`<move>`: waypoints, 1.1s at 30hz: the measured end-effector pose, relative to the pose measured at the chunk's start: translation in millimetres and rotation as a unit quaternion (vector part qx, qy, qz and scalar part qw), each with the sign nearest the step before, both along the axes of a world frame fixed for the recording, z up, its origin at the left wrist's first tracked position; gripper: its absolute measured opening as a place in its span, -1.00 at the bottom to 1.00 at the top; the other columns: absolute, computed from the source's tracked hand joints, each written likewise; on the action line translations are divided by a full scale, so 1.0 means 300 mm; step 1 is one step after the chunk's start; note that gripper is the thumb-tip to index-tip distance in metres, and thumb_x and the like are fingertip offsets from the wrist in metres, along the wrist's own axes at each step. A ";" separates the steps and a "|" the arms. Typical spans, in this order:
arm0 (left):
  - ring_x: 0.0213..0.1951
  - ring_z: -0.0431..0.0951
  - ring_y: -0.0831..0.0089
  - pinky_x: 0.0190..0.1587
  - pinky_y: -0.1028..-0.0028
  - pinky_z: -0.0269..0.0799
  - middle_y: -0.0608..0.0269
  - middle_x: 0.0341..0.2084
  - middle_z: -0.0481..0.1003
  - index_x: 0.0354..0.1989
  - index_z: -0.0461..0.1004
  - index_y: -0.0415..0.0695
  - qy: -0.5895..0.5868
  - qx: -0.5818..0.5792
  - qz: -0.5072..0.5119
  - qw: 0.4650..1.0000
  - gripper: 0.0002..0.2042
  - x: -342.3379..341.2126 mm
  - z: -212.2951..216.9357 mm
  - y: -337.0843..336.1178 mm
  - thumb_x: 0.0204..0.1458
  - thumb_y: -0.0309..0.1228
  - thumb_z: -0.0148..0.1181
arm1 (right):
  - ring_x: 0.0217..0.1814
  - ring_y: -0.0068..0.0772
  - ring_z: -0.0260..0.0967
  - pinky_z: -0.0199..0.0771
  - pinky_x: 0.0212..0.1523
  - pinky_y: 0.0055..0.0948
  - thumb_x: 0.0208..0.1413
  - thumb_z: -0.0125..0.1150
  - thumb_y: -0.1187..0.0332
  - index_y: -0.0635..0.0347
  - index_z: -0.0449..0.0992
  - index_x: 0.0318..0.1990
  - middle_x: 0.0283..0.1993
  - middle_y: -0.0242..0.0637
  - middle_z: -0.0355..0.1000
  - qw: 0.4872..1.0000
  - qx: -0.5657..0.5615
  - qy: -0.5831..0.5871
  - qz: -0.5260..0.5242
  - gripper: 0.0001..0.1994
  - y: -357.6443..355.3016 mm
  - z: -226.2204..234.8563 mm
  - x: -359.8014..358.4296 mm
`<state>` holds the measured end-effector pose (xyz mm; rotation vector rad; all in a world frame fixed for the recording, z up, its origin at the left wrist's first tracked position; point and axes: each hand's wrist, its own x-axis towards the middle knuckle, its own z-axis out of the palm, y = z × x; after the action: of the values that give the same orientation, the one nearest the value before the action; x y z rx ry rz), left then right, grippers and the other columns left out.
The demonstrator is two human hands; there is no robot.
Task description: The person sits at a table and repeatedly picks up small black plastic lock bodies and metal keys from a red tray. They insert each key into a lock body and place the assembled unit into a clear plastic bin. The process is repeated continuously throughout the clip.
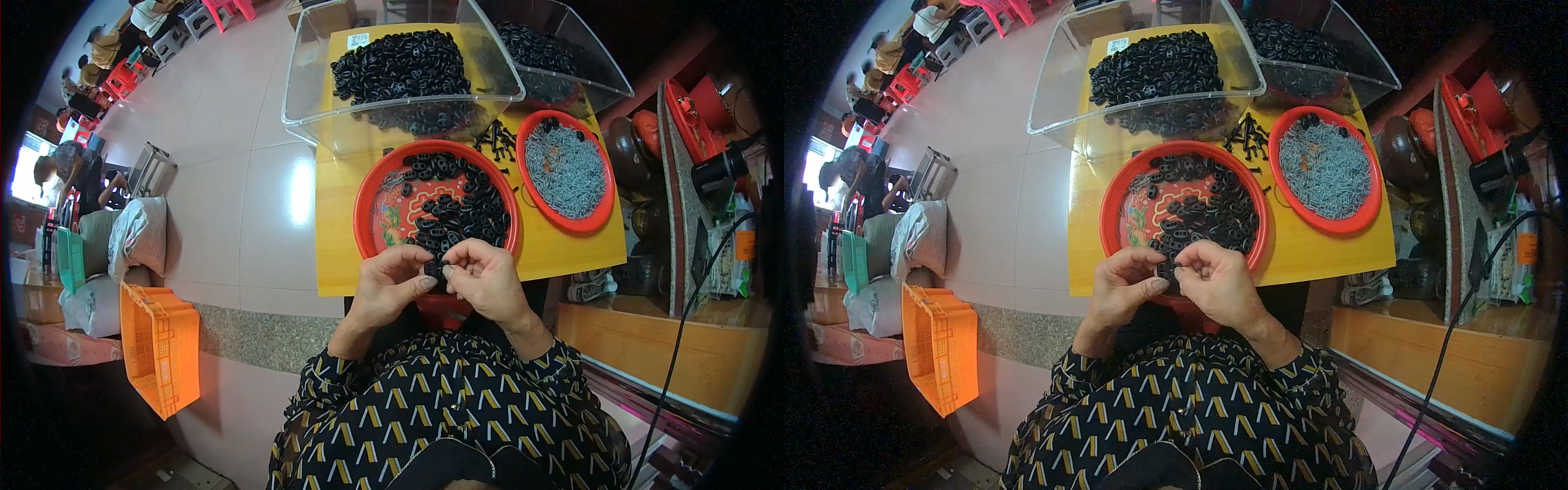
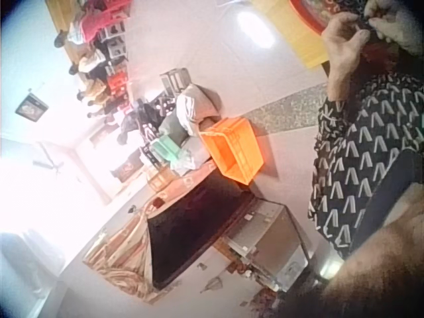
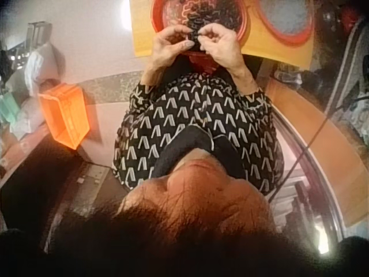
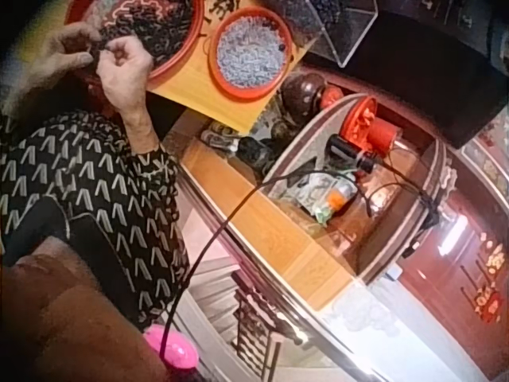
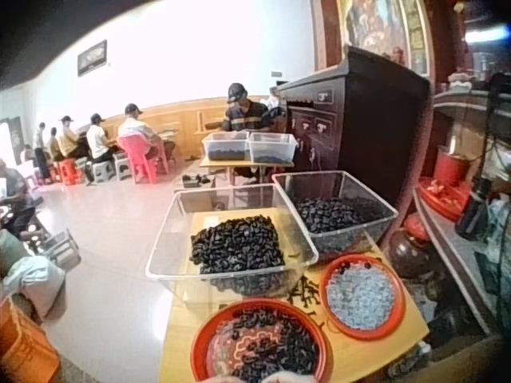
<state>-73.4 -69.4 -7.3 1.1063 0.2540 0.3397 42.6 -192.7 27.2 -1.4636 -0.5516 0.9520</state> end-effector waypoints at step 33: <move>-0.37 0.49 0.52 -0.30 0.58 0.43 0.20 -0.42 0.44 -0.26 0.38 -0.37 -0.010 0.128 0.037 0.991 -0.82 0.016 0.012 -0.030 -0.10 -0.67 0.10 | -0.47 -0.57 0.38 0.48 -0.47 -0.64 -0.04 0.17 0.51 0.29 0.35 -0.38 -0.46 -0.35 0.35 0.966 0.123 0.207 0.091 -0.88 0.002 -0.081 0.055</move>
<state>-68.7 -78.3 -3.7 1.3481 0.2378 0.4591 59.2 -192.2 2.9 -0.9668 -0.4787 1.2478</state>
